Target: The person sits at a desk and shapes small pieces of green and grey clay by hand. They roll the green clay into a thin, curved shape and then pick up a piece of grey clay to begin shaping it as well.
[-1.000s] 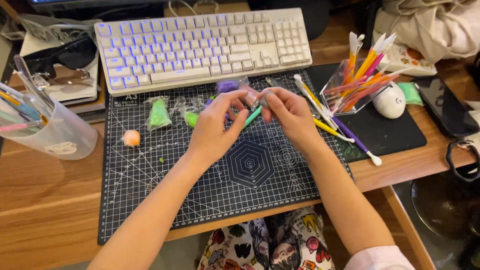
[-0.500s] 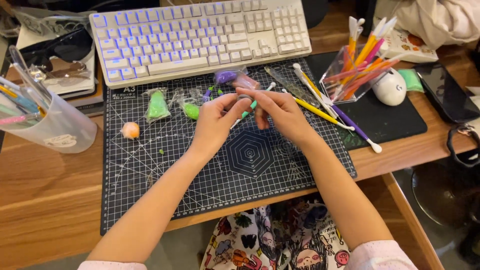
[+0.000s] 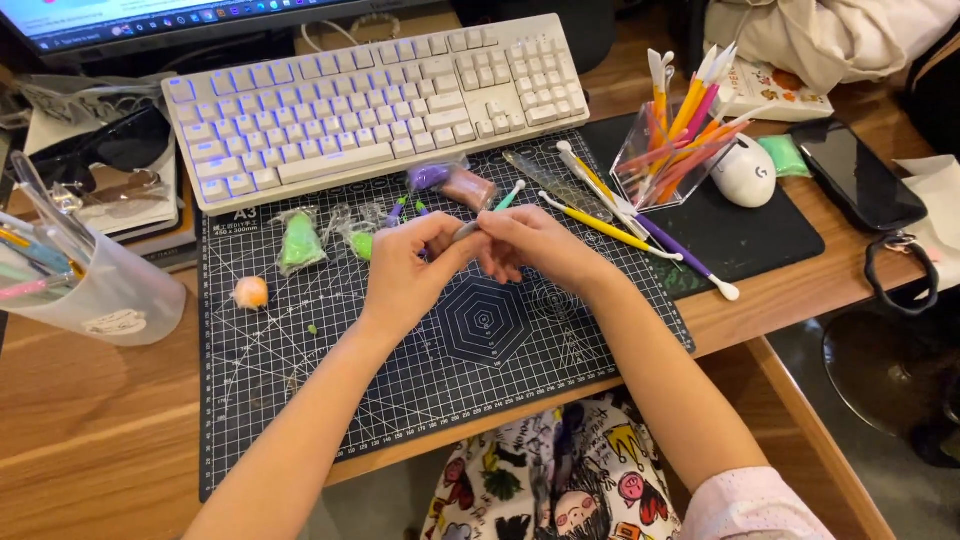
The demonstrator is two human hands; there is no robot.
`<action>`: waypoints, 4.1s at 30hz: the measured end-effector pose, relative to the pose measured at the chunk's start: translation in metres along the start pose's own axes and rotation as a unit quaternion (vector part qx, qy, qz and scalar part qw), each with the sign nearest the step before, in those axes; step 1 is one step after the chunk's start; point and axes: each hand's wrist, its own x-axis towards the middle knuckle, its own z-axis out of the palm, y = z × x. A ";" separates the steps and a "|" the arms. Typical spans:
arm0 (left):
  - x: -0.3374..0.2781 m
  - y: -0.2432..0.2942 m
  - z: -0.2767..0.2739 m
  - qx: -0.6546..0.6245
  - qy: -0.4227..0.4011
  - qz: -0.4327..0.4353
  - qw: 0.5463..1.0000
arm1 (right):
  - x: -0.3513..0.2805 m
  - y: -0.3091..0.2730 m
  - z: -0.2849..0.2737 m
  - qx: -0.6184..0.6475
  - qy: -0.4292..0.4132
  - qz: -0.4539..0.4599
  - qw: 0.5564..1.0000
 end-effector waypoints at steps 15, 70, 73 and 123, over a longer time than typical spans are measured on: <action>-0.002 -0.015 0.002 0.154 -0.013 0.202 0.967 | -0.010 -0.012 0.002 -0.036 -0.049 -0.009 0.998; 0.000 -0.007 -0.010 -0.092 -0.033 -0.147 0.984 | -0.003 0.005 -0.004 -0.102 0.125 -0.171 0.972; 0.000 -0.007 -0.009 -0.094 -0.041 -0.135 0.985 | -0.003 0.007 -0.006 -0.115 0.126 -0.172 0.970; -0.002 -0.005 -0.002 -0.073 -0.054 -0.080 0.993 | 0.000 0.010 -0.004 -0.180 0.138 -0.205 0.952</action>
